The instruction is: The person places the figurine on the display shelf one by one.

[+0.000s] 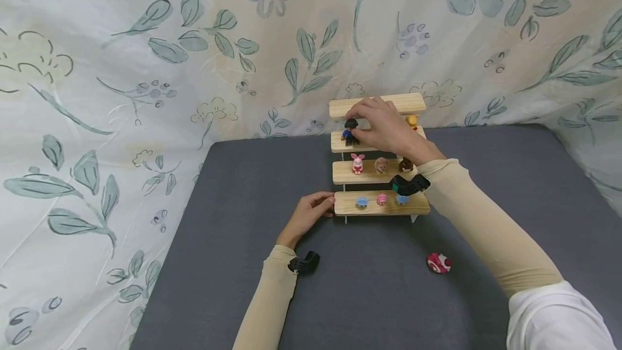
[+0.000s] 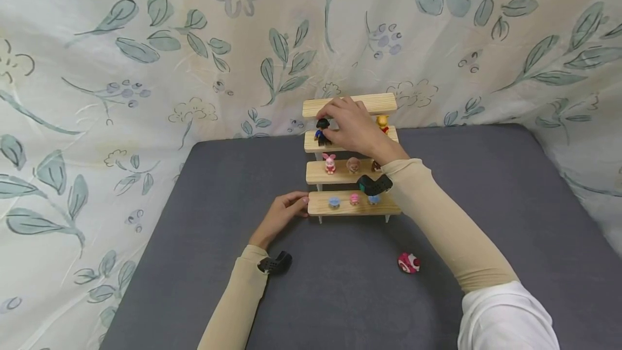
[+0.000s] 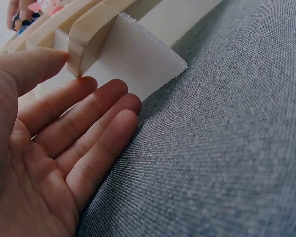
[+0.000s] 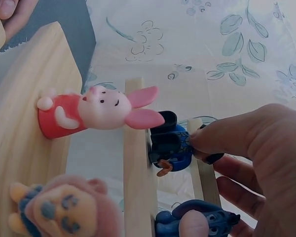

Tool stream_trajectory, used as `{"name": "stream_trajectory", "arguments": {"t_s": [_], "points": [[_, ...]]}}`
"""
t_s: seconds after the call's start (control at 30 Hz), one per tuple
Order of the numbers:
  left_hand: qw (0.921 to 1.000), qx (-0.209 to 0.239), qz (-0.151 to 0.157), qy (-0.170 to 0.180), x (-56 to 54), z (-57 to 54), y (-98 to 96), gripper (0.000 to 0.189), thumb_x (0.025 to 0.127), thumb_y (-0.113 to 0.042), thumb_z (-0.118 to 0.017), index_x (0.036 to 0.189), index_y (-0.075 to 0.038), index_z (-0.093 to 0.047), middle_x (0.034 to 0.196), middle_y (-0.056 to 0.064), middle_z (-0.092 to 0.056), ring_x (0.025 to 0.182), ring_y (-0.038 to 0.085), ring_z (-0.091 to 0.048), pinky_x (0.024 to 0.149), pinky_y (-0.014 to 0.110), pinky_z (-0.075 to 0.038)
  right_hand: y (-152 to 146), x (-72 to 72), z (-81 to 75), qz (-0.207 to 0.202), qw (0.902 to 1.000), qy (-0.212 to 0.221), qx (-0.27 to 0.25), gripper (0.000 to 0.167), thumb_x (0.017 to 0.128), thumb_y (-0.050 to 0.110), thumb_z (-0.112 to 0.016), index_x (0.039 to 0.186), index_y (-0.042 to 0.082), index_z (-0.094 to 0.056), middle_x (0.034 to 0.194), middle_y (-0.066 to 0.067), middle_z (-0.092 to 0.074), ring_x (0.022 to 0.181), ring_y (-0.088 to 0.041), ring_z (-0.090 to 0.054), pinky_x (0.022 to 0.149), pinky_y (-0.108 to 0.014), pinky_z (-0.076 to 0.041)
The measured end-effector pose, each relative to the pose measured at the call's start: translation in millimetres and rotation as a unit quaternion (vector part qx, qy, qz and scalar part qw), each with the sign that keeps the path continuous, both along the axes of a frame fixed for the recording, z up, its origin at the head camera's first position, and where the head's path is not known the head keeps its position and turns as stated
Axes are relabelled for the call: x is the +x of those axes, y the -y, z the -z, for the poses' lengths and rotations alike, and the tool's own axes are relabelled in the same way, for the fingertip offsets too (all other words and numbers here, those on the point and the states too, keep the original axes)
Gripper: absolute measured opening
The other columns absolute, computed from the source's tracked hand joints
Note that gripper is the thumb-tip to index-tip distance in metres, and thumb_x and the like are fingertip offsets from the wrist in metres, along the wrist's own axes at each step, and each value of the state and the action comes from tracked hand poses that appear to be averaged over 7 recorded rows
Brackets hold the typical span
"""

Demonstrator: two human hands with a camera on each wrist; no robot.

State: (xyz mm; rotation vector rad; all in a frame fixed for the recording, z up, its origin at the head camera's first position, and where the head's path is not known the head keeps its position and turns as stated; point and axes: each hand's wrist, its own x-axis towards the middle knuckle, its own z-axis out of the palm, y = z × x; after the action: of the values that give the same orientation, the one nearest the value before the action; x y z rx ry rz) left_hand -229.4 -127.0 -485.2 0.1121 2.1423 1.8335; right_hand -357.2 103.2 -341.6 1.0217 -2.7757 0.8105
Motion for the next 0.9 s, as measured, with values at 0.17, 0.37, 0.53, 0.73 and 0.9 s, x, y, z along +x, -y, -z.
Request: {"name": "stream_trajectory", "arguments": {"t_s": [0.17, 0.37, 0.53, 0.73, 0.9], "points": [[1.0, -0.008, -0.005, -0.003, -4.0, 15.5, 0.5, 0.036, 0.104, -0.019, -0.059, 0.131, 0.003, -0.064, 0.124, 0.025, -0.068, 0.096, 0.007, -0.067, 0.088, 0.036, -0.062, -0.6, 0.5, -0.9, -0.004, 1.0, -0.002, 0.004, 0.033, 0.095, 0.018, -0.072, 0.126, 0.01, -0.065, 0.133, -0.012, -0.062, 0.119, -0.033, -0.051, 0.095, -0.054, -0.038], [0.9997, -0.012, -0.01, -0.016, -2.2, 19.3, 0.0, 0.038, 0.103, -0.025, -0.061, 0.13, 0.0, -0.065, 0.123, 0.023, -0.069, 0.095, 0.008, -0.068, 0.087, 0.034, -0.062, -6.1, 4.2, -4.3, -0.003, 0.9999, 0.015, 0.002, 0.034, 0.097, 0.019, -0.07, 0.13, 0.011, -0.063, 0.136, -0.013, -0.06, 0.125, -0.034, -0.049, 0.102, -0.057, -0.036], [0.9997, -0.012, -0.007, -0.019, -2.6, 19.0, 0.2, 0.037, 0.103, -0.026, -0.061, 0.13, 0.0, -0.065, 0.122, 0.023, -0.069, 0.096, 0.009, -0.068, 0.087, 0.034, -0.062, -14.7, 9.4, -12.6, 0.0, 0.9998, 0.014, -0.016, 0.034, 0.098, 0.02, -0.068, 0.13, 0.01, -0.063, 0.139, -0.014, -0.059, 0.132, -0.035, -0.048, 0.109, -0.06, -0.035], [1.0, -0.006, -0.006, -0.004, -2.6, 15.3, 0.1, 0.036, 0.104, -0.02, -0.059, 0.131, 0.003, -0.064, 0.123, 0.025, -0.068, 0.095, 0.008, -0.067, 0.089, 0.039, -0.062, -20.8, 16.8, -24.2, -0.009, 0.9983, 0.009, -0.057, 0.032, 0.099, 0.018, -0.066, 0.129, 0.006, -0.064, 0.133, -0.014, -0.062, 0.123, -0.033, -0.054, 0.103, -0.053, -0.046], [1.0, -0.001, -0.001, 0.009, -1.6, 3.9, 0.0, 0.035, 0.104, -0.016, -0.058, 0.132, 0.005, -0.062, 0.124, 0.027, -0.067, 0.094, 0.005, -0.066, 0.092, 0.043, -0.061, -27.7, 28.6, -33.9, -0.017, 0.9966, 0.025, -0.077, 0.032, 0.101, 0.019, -0.065, 0.13, 0.006, -0.063, 0.132, -0.012, -0.061, 0.121, -0.03, -0.055, 0.101, -0.051, -0.049]]}}
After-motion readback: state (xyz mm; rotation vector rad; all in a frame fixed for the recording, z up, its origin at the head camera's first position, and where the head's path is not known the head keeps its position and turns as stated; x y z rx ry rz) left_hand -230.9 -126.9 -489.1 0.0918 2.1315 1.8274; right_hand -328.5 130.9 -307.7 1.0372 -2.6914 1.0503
